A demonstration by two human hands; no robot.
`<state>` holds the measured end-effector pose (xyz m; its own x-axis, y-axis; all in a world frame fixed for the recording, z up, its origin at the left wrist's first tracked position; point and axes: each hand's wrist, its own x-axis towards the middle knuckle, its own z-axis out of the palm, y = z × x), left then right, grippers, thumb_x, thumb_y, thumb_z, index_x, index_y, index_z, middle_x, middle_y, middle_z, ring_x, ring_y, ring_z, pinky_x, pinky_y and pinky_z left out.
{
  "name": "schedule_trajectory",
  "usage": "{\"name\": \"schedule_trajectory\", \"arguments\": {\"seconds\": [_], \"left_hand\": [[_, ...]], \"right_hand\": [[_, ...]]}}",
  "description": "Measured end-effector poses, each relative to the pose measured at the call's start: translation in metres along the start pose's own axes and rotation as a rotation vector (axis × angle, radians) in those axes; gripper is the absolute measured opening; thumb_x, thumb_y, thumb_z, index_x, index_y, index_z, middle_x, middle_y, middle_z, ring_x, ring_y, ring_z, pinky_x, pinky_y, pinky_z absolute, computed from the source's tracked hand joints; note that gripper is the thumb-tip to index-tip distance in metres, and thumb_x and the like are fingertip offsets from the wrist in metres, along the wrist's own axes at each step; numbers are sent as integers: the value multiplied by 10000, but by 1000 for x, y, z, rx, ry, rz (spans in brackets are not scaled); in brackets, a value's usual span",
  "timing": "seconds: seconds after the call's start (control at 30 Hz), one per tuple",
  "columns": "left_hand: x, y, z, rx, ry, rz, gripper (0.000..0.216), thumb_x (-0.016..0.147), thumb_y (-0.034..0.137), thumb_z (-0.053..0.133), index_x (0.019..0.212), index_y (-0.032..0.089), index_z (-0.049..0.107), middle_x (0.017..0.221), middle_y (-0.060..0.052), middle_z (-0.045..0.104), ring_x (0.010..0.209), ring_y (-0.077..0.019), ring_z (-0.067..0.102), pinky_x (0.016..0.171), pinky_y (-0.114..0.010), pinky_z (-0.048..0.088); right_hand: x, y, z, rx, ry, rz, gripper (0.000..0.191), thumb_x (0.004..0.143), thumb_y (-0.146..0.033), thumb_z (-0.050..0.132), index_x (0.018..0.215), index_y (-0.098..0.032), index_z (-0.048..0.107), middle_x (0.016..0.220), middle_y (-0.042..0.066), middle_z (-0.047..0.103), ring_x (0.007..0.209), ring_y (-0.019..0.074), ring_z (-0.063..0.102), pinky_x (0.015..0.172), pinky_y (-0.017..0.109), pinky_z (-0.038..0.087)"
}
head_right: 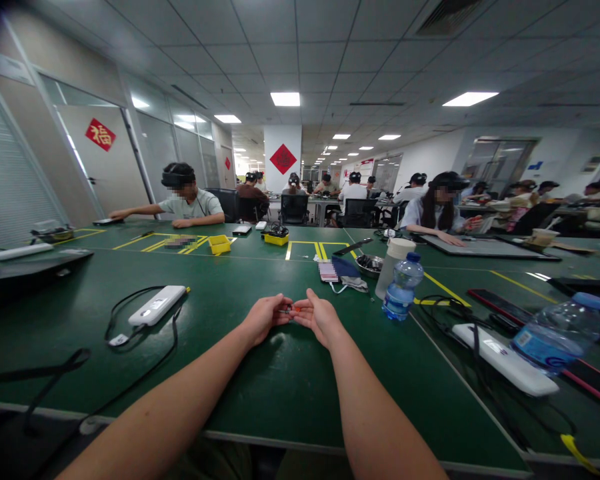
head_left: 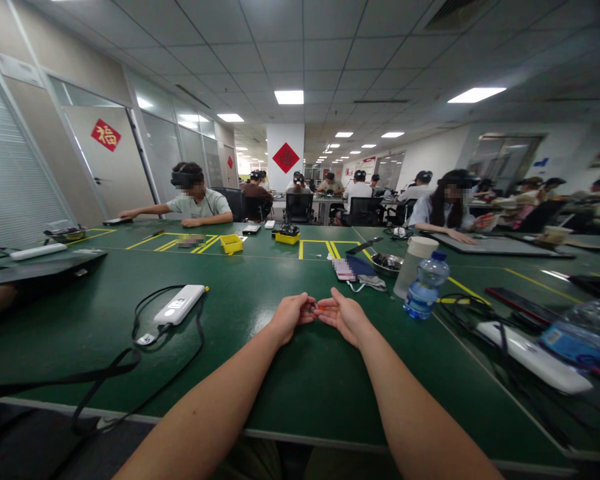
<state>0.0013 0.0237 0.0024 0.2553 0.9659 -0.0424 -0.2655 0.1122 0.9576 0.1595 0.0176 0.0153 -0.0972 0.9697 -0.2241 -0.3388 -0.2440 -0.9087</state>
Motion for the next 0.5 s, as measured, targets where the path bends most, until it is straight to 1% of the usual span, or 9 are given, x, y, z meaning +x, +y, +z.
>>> {"name": "schedule_trajectory", "arguments": {"seconds": [0.2,0.43,0.5], "left_hand": [[-1,2,1,2,14,-10,320,829,370,508,928,89,625,808,-121,650,648,-137,632,584,-229,522],[-2,2,1,-14,2,-11,321,824,372,521,928,88,628,825,-131,656,659,-141,638,586,-229,525],[-2,2,1,-1,-7,-5,284,808,339,554,925,93,634,825,-127,661,657,-136,637,588,-223,525]], "right_hand": [[0,0,0,4,-6,1,444,837,-469,463,765,-59,618,712,172,671,711,209,674,627,289,540],[-3,-2,1,0,6,1,426,833,-466,470,750,-74,617,702,161,671,697,205,673,623,290,544],[-3,-2,2,4,9,1,418,832,-459,474,746,-75,617,711,165,672,693,204,673,622,294,547]]}}
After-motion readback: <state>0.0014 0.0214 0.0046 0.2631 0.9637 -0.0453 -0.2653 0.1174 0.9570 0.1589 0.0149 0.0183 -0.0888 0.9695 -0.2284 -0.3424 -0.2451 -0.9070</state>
